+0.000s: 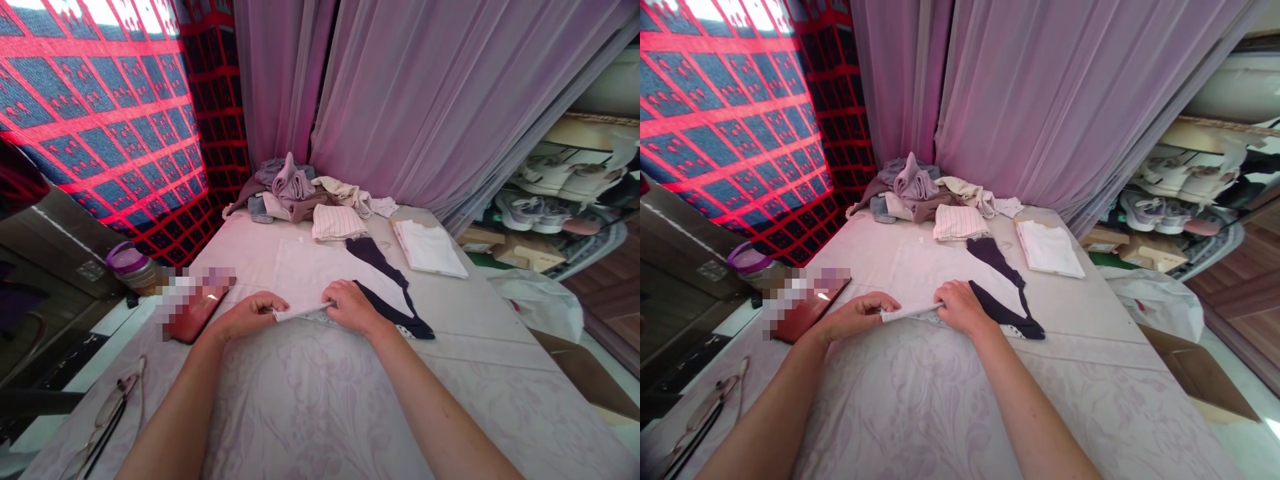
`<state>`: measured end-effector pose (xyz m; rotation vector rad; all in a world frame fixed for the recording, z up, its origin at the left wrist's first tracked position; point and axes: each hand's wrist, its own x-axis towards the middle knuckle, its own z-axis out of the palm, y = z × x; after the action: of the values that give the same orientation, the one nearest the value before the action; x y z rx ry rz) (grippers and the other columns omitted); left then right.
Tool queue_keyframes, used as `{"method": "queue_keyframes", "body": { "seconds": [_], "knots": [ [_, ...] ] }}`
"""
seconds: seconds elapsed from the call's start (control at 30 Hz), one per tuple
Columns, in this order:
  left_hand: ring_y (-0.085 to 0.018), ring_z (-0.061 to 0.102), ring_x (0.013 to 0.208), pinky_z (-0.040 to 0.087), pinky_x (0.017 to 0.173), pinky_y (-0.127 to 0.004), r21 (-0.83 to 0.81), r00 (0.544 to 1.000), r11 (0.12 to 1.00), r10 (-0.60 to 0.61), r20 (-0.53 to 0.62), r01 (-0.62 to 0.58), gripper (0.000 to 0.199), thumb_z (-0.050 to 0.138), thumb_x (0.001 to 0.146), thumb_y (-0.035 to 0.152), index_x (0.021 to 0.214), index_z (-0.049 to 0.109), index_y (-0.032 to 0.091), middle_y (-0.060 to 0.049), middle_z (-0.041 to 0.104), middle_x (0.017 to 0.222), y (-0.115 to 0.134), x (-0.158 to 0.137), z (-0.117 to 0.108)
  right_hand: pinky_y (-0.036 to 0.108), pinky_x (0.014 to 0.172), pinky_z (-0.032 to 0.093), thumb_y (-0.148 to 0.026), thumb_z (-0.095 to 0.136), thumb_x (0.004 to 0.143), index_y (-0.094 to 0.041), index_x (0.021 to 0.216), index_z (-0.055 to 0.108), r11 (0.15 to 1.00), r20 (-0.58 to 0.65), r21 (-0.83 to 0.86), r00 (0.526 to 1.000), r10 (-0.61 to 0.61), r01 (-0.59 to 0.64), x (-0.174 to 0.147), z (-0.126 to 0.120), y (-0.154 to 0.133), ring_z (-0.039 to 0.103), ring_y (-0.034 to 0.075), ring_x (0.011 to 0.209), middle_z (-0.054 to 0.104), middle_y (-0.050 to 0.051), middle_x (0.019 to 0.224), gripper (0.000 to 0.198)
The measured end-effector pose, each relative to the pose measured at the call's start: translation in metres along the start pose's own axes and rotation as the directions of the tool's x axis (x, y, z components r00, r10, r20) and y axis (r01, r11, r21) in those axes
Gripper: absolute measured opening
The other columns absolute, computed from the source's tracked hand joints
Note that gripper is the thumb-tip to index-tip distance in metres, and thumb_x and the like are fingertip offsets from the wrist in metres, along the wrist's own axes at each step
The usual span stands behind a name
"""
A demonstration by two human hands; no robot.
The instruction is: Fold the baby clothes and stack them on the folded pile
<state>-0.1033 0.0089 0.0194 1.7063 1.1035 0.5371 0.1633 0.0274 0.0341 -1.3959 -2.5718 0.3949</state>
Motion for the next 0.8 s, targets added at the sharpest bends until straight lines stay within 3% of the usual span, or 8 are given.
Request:
{"method": "queue_keyframes", "body": {
  "seconds": [0.13, 0.23, 0.33, 0.43, 0.57, 0.7, 0.8],
  "knots": [
    [-0.021, 0.045, 0.126, 0.032, 0.106, -0.034, 0.098, 0.986, 0.993, 0.054, 0.157, -0.07, 0.018, 0.062, 0.074, 0.037, 0.084, 0.064, 0.022, -0.004, 0.063, 0.122, 0.001, -0.005, -0.008, 0.041, 0.107, 0.019, -0.006, 0.05, 0.071, -0.022, 0.08, 0.06, 0.991, -0.035, 0.044, 0.991, -0.126, 0.127, -0.025, 0.005, -0.007, 0.058, 0.016, 0.089, 0.067, -0.001, 0.087, 0.022],
    [-0.021, 0.034, 0.136, 0.028, 0.11, -0.036, 0.129, 0.976, 0.991, 0.01, 0.219, -0.039, 0.014, 0.063, 0.074, 0.034, 0.083, 0.064, 0.024, -0.002, 0.064, 0.123, 0.004, -0.006, -0.011, 0.04, 0.105, 0.022, -0.005, 0.049, 0.072, -0.022, 0.089, 0.062, 0.991, -0.031, 0.067, 0.993, -0.113, 0.115, -0.035, 0.008, -0.011, 0.058, 0.016, 0.087, 0.067, 0.0, 0.085, 0.027],
    [-0.021, 0.033, 0.137, 0.026, 0.11, -0.037, 0.154, 0.969, 0.988, -0.038, 0.245, 0.0, 0.014, 0.062, 0.076, 0.037, 0.083, 0.066, 0.026, -0.001, 0.069, 0.111, 0.009, -0.008, -0.011, 0.037, 0.097, 0.028, -0.006, 0.051, 0.072, -0.024, 0.101, 0.065, 0.99, 0.004, 0.079, 0.993, -0.121, 0.12, -0.037, 0.009, -0.013, 0.058, 0.016, 0.086, 0.067, 0.0, 0.085, 0.037],
    [-0.02, 0.031, 0.138, 0.026, 0.11, -0.035, 0.129, 0.963, 0.992, -0.045, 0.266, 0.011, 0.013, 0.061, 0.077, 0.038, 0.083, 0.067, 0.027, 0.0, 0.07, 0.103, 0.011, -0.01, -0.012, 0.037, 0.094, 0.029, -0.007, 0.054, 0.072, -0.026, 0.089, 0.07, 0.983, 0.037, 0.089, 0.986, -0.164, 0.16, -0.035, 0.009, -0.016, 0.058, 0.015, 0.083, 0.066, 0.0, 0.081, 0.03],
    [-0.019, 0.033, 0.138, 0.019, 0.113, -0.034, 0.072, 0.957, 0.997, -0.006, 0.29, -0.016, 0.01, 0.062, 0.078, 0.036, 0.08, 0.065, 0.026, 0.001, 0.071, 0.099, 0.008, -0.01, -0.015, 0.035, 0.093, 0.032, -0.006, 0.053, 0.071, -0.025, 0.082, 0.07, 0.965, 0.009, 0.176, 0.98, -0.199, 0.194, -0.034, 0.01, -0.019, 0.06, 0.016, 0.093, 0.07, 0.0, 0.097, 0.028],
    [-0.019, 0.043, 0.131, 0.009, 0.115, -0.037, 0.021, 0.956, 0.999, 0.027, 0.292, -0.034, 0.014, 0.065, 0.077, 0.039, 0.078, 0.062, 0.025, 0.002, 0.07, 0.106, 0.004, -0.01, -0.018, 0.033, 0.09, 0.035, -0.006, 0.052, 0.072, -0.024, 0.089, 0.069, 0.954, 0.019, 0.237, 0.981, -0.194, 0.184, -0.034, 0.01, -0.02, 0.061, 0.016, 0.097, 0.072, -0.001, 0.099, 0.03],
    [-0.021, 0.047, 0.126, 0.014, 0.114, -0.038, -0.014, 0.961, 1.0, 0.029, 0.275, -0.026, 0.025, 0.065, 0.076, 0.047, 0.077, 0.06, 0.023, -0.001, 0.068, 0.112, 0.003, -0.011, -0.02, 0.031, 0.084, 0.038, -0.009, 0.053, 0.074, -0.024, 0.091, 0.07, 0.954, 0.032, 0.238, 0.98, -0.195, 0.182, -0.035, 0.011, -0.021, 0.061, 0.016, 0.094, 0.071, 0.001, 0.099, 0.028]
  ]
}}
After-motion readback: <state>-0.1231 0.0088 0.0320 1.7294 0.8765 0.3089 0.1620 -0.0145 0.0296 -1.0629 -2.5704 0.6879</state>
